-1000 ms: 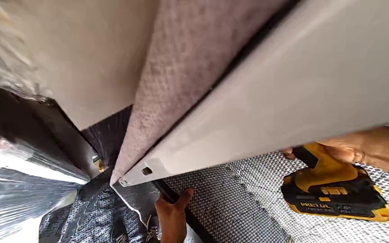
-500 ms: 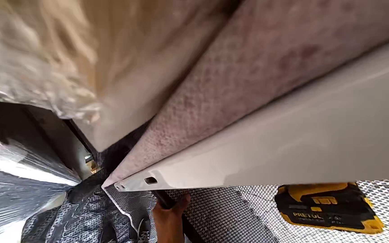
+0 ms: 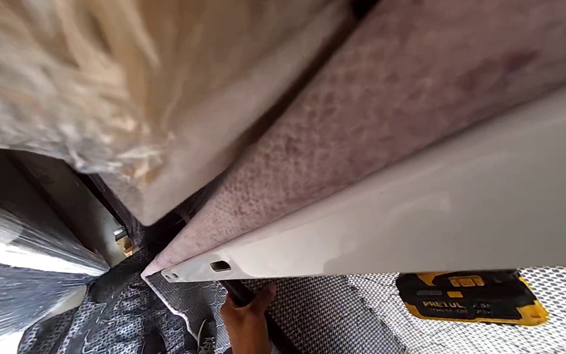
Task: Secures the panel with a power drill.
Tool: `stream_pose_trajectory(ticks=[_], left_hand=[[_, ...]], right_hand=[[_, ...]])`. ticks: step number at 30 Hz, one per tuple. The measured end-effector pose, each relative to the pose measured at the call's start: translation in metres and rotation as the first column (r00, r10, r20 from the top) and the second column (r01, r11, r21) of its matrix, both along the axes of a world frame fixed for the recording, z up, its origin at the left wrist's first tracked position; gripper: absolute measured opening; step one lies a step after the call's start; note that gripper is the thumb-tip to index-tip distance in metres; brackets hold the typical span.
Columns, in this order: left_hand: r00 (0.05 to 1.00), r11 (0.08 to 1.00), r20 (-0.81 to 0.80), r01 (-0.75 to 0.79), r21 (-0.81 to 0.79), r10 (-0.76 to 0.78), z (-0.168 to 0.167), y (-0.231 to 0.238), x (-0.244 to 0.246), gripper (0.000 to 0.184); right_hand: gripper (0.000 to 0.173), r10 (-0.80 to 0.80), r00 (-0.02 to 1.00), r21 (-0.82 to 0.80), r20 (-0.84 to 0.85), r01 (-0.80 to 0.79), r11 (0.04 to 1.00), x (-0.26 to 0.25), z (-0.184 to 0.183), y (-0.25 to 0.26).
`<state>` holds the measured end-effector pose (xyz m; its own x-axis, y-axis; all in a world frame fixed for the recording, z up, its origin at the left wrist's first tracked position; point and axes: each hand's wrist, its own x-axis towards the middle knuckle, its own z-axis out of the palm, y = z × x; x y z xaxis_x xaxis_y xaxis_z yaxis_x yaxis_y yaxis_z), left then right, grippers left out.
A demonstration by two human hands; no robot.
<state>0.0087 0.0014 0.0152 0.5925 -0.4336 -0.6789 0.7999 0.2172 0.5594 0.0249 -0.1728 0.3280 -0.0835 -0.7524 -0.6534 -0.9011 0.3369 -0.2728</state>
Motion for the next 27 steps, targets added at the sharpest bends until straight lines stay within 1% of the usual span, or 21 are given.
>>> stream_pose_trajectory(ticks=[2,4,7,11,16,19,20,21,22,23,25,27], left_hand=[[1.000,1.000,0.000,0.019,0.010,-0.019,-0.002,0.001,-0.001,0.045],[1.000,1.000,0.003,0.022,0.010,-0.022,-0.003,0.001,-0.001,0.045],[1.000,1.000,0.011,0.015,0.004,-0.015,-0.005,0.001,-0.002,0.044],[1.000,1.000,0.009,0.018,0.003,-0.018,-0.002,0.002,0.000,0.044],[1.000,1.000,0.011,0.004,-0.002,-0.004,-0.002,0.002,-0.002,0.042],[1.000,1.000,0.012,-0.001,-0.004,0.001,-0.002,0.001,-0.002,0.044],[1.000,1.000,0.014,-0.001,-0.006,0.001,-0.003,0.001,-0.002,0.045],[1.000,1.000,0.014,-0.004,-0.010,0.004,-0.004,0.000,-0.003,0.045],[1.000,1.000,0.010,-0.009,-0.017,0.010,-0.006,0.000,-0.004,0.045],[1.000,1.000,0.006,-0.013,-0.022,0.013,-0.006,0.001,-0.004,0.045],[1.000,1.000,0.004,-0.012,-0.021,0.012,-0.005,0.001,-0.003,0.044],[1.000,1.000,0.002,-0.015,-0.024,0.016,-0.005,0.000,-0.003,0.044]], right_hand=[[0.022,0.030,0.998,0.047,0.060,-0.032,0.998,-0.020,-0.008,-0.018],[0.023,0.054,0.997,0.041,0.051,-0.056,0.998,-0.025,-0.011,-0.024],[0.020,0.007,1.000,0.005,-0.003,-0.007,1.000,-0.011,-0.006,-0.011],[0.020,0.016,1.000,0.000,0.010,-0.016,1.000,-0.012,-0.008,-0.011],[0.020,0.008,1.000,-0.014,-0.029,-0.009,1.000,0.001,-0.002,0.002],[0.019,-0.004,0.999,-0.031,-0.045,0.003,1.000,0.000,-0.006,0.000],[0.019,0.010,1.000,-0.002,-0.016,-0.010,1.000,-0.007,-0.009,-0.008],[0.019,0.041,0.997,0.093,0.069,-0.047,0.995,-0.025,-0.015,-0.029],[0.025,0.078,0.971,0.283,0.227,-0.143,0.948,-0.056,-0.024,-0.068],[0.028,0.094,0.956,0.337,0.277,-0.188,0.922,-0.076,-0.036,-0.091],[0.030,0.110,0.949,0.330,0.296,-0.209,0.921,-0.088,-0.046,-0.102],[0.030,0.074,0.940,0.374,0.333,-0.204,0.905,-0.074,-0.034,-0.086]])
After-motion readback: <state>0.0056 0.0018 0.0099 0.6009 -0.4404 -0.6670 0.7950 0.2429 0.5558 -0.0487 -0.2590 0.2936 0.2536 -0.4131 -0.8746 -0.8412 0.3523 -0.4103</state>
